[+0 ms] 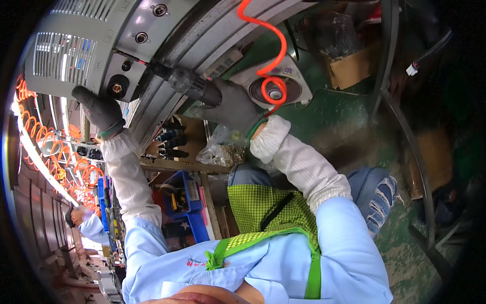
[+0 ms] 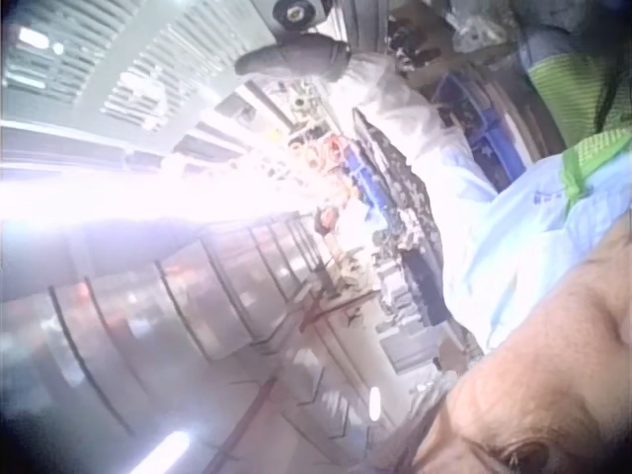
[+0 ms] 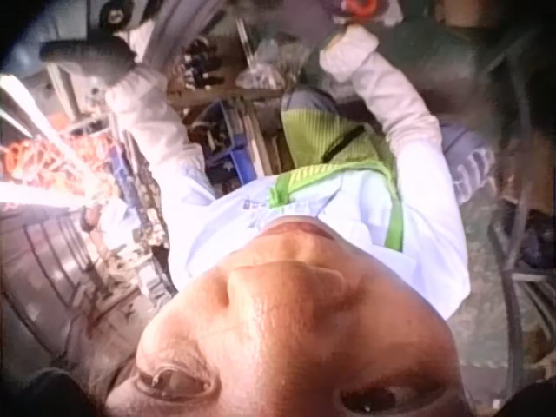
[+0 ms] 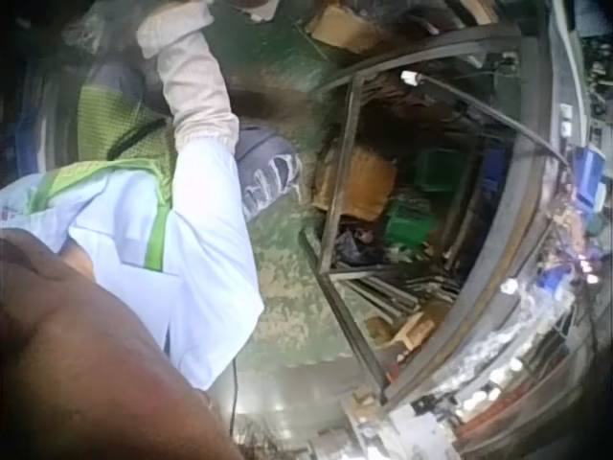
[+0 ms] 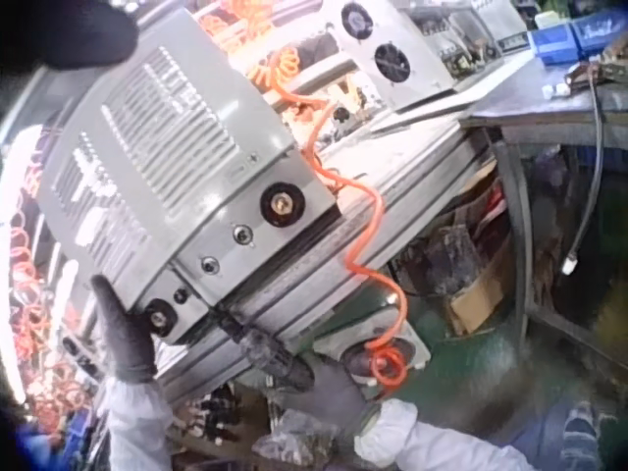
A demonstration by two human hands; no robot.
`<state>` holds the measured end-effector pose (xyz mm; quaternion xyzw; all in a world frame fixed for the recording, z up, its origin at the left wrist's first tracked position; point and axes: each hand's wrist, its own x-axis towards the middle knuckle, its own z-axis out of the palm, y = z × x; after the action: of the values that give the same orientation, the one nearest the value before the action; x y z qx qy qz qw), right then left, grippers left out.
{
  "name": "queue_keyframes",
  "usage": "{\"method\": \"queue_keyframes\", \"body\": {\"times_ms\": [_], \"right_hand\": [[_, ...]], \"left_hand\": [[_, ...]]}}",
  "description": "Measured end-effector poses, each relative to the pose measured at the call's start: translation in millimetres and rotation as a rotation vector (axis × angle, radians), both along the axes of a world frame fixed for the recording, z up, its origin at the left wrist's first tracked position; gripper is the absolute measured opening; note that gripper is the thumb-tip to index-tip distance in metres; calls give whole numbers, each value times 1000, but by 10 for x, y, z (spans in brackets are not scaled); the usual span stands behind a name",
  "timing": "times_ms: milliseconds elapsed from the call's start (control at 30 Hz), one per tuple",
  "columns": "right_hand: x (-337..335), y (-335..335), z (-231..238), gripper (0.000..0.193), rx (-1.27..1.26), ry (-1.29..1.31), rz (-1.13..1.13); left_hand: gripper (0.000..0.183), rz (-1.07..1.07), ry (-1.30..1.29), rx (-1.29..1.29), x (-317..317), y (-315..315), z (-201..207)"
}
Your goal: The person assembles an electronic device using a pneumatic screwdriver. They secure internal components, attach a metal casing, and install a vented cover plate. The person handles screws, circuit boards, and metal casings throughout the process.
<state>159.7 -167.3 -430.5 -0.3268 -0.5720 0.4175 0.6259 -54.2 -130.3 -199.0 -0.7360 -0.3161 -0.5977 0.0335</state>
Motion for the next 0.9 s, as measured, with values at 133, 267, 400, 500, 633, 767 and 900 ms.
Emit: {"method": "queue_keyframes", "body": {"times_ms": [133,267,400,500,633,767,900], "right_hand": [[26,-27,98,66,6,13,-25],[-3,-15,85,63,42,-16,-70],[-38,-2,72,63,21,-26,-73],[41,-53,119,62,55,-97,-139],[232,-115,-64,57,95,-160,-240],[580,-453,-165,54,76,-275,-242],[1172,-829,639,55,-26,-568,-213]], "left_hand": [[58,520,392,256,-16,-76,-45],[76,405,176,202,226,-97,-76],[65,416,244,292,192,-82,-47],[47,617,567,593,-171,48,-103],[65,661,730,504,-291,-14,-76],[47,569,580,371,-298,-32,-46],[44,301,33,-76,-50,-138,-96]]}}
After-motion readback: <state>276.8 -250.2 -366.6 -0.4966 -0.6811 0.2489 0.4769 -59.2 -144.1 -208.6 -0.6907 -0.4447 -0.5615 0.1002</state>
